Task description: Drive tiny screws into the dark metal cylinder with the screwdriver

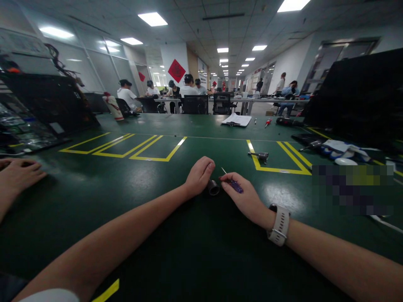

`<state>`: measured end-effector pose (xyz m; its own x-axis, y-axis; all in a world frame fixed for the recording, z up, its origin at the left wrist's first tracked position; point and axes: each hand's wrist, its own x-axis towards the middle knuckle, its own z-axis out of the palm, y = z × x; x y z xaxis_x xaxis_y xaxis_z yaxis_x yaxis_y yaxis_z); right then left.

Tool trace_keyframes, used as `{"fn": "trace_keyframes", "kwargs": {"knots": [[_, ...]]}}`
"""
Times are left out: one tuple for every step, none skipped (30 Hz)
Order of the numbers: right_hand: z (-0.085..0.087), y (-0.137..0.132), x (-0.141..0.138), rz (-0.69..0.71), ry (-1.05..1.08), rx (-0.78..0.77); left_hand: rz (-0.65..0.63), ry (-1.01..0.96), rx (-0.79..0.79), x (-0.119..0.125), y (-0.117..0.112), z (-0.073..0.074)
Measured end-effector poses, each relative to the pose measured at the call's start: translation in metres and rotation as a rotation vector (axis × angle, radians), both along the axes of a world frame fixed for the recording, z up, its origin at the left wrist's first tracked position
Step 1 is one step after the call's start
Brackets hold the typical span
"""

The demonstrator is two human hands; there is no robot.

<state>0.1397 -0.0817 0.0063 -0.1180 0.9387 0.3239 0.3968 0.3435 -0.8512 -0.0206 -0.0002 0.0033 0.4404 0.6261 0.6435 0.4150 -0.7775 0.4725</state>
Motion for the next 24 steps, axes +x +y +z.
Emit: {"fn": "trace_keyframes", "kwargs": {"knots": [[0.001,0.000,-0.001,0.010,-0.018,-0.006,0.029,-0.049,-0.031,0.000,0.002,-0.001],[0.001,0.000,-0.002,0.021,-0.041,-0.014,0.048,-0.089,-0.059,0.000,0.005,-0.003],[0.002,0.000,-0.003,0.034,-0.069,-0.022,0.059,-0.121,-0.082,0.000,0.006,-0.004],[0.003,0.000,-0.004,0.047,-0.102,-0.027,0.066,-0.144,-0.098,0.000,0.008,-0.005],[0.003,0.001,-0.006,0.060,-0.141,-0.026,0.072,-0.163,-0.106,0.000,0.009,-0.006],[0.004,0.002,-0.008,0.073,-0.182,-0.015,0.077,-0.179,-0.108,-0.001,0.010,-0.006],[0.004,0.003,-0.011,0.088,-0.220,0.009,0.086,-0.192,-0.107,-0.001,0.010,-0.006],[0.004,0.004,-0.014,0.101,-0.255,0.045,0.098,-0.204,-0.103,-0.002,0.010,-0.006],[0.004,0.006,-0.017,0.115,-0.287,0.090,0.113,-0.215,-0.099,-0.002,0.010,-0.006],[0.004,0.009,-0.021,0.129,-0.316,0.137,0.130,-0.224,-0.095,-0.003,0.010,-0.006],[0.003,0.011,-0.024,0.142,-0.342,0.183,0.146,-0.231,-0.092,-0.003,0.009,-0.005],[0.003,0.014,-0.027,0.155,-0.368,0.222,0.160,-0.237,-0.089,-0.004,0.009,-0.005],[0.002,0.017,-0.030,0.167,-0.395,0.250,0.172,-0.240,-0.086,-0.005,0.009,-0.004],[0.002,0.020,-0.032,0.176,-0.419,0.271,0.181,-0.241,-0.081,-0.005,0.008,-0.003],[0.001,0.023,-0.033,0.186,-0.439,0.285,0.194,-0.240,-0.071,-0.005,0.008,-0.003],[0.000,0.025,-0.034,0.198,-0.454,0.294,0.212,-0.235,-0.053,-0.005,0.008,-0.003],[0.000,0.027,-0.034,0.207,-0.463,0.296,0.235,-0.229,-0.026,-0.006,0.009,-0.003],[0.000,0.029,-0.033,0.216,-0.467,0.291,0.259,-0.223,0.008,-0.006,0.009,-0.002],[-0.001,0.031,-0.033,0.226,-0.468,0.278,0.285,-0.219,0.046,-0.006,0.009,-0.002],[-0.001,0.032,-0.032,0.238,-0.468,0.262,0.308,-0.216,0.081,-0.005,0.009,-0.002],[-0.002,0.033,-0.031,0.251,-0.468,0.249,0.326,-0.216,0.109,-0.005,0.010,-0.002],[-0.003,0.034,-0.031,0.265,-0.468,0.244,0.338,-0.216,0.126,-0.005,0.010,-0.002],[-0.004,0.034,-0.030,0.275,-0.470,0.248,0.343,-0.214,0.133,-0.005,0.010,-0.002],[-0.005,0.035,-0.030,0.279,-0.475,0.256,0.342,-0.209,0.133,-0.004,0.009,-0.002]]}}
